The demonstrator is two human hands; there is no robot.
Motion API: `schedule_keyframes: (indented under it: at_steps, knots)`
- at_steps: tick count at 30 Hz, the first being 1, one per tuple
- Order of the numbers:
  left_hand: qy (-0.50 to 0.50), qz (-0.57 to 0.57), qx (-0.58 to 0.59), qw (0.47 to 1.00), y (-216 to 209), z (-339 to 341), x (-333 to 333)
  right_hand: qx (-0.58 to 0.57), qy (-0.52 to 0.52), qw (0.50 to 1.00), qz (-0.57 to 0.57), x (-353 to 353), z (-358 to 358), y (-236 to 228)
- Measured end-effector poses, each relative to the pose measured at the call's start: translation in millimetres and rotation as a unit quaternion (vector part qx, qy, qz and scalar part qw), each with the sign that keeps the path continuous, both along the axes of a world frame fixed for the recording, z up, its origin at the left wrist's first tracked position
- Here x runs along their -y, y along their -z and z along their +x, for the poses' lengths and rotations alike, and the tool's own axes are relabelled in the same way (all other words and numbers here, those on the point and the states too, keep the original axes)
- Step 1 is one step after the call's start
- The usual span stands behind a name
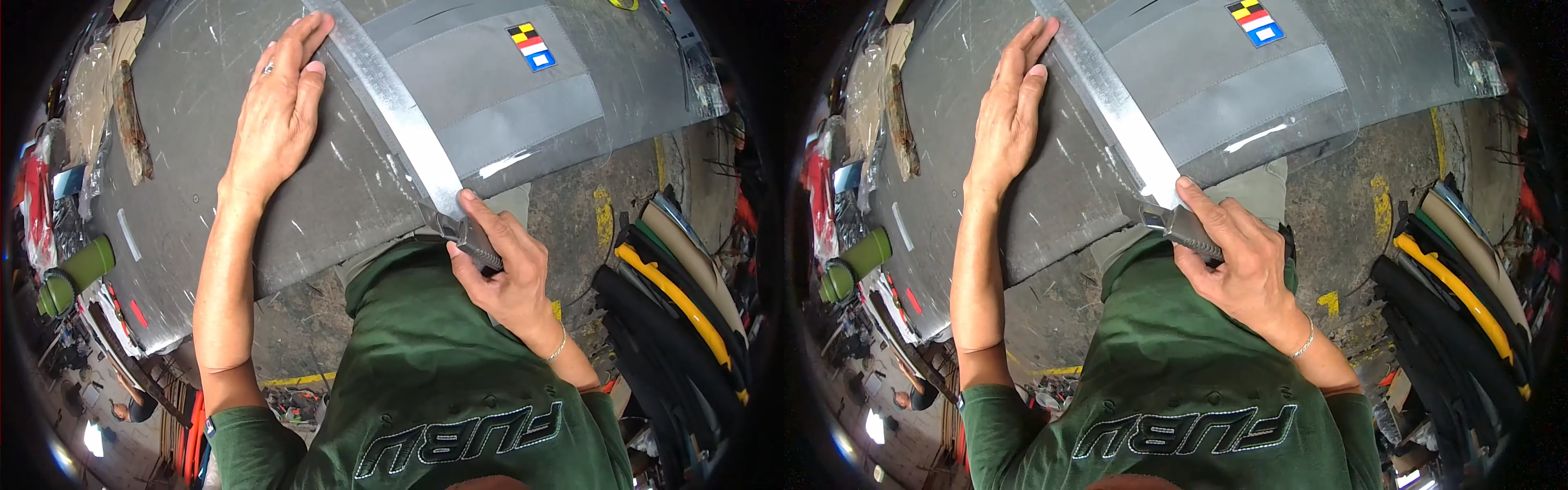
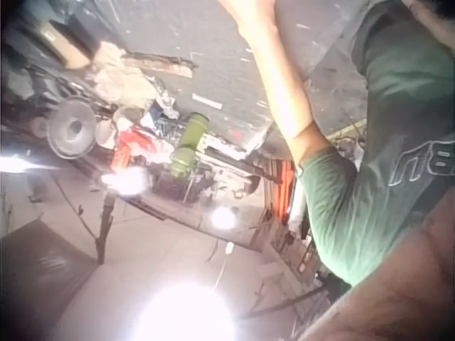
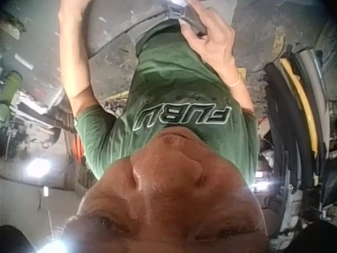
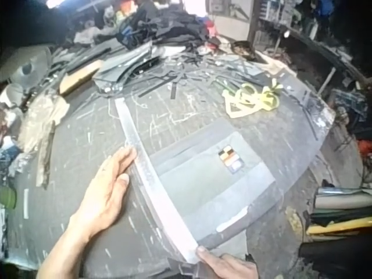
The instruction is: Cut a gray plastic sheet along straight lines using a metal ruler as a guide and a utility knife.
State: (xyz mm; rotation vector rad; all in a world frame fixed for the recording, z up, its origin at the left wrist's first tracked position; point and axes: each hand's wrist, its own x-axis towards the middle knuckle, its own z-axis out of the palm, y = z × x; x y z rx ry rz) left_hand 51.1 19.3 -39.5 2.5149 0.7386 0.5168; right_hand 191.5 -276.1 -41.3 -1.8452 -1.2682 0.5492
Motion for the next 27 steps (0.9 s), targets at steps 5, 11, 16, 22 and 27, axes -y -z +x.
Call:
schedule_keyframes:
  at_steps: [5, 11, 16, 22, 27]
  knots:
    - [-0.005, 0.062, -0.024, 0.998, 5.5, 0.3, 2.6, -0.002, 0.007, 1.0, 0.002, -0.3, -1.6, 2.7]
    - [0.012, 0.133, -0.061, 0.989, 7.7, 4.1, 4.4, -0.004, 0.001, 1.0, -0.006, 1.0, 0.5, 0.5]
    - [-0.002, 0.129, -0.065, 0.989, 7.3, 4.5, 7.3, -0.003, -0.005, 1.0, -0.009, 0.7, 1.7, -1.5]
    - [-0.004, 0.11, -0.058, 0.992, 6.7, 5.1, 6.9, -0.012, -0.01, 1.0, -0.015, 0.6, 3.0, -2.7]
    - [-0.003, 0.114, -0.058, 0.992, 7.1, 5.2, 6.9, -0.015, -0.009, 1.0, -0.018, 0.7, 2.7, -2.8]
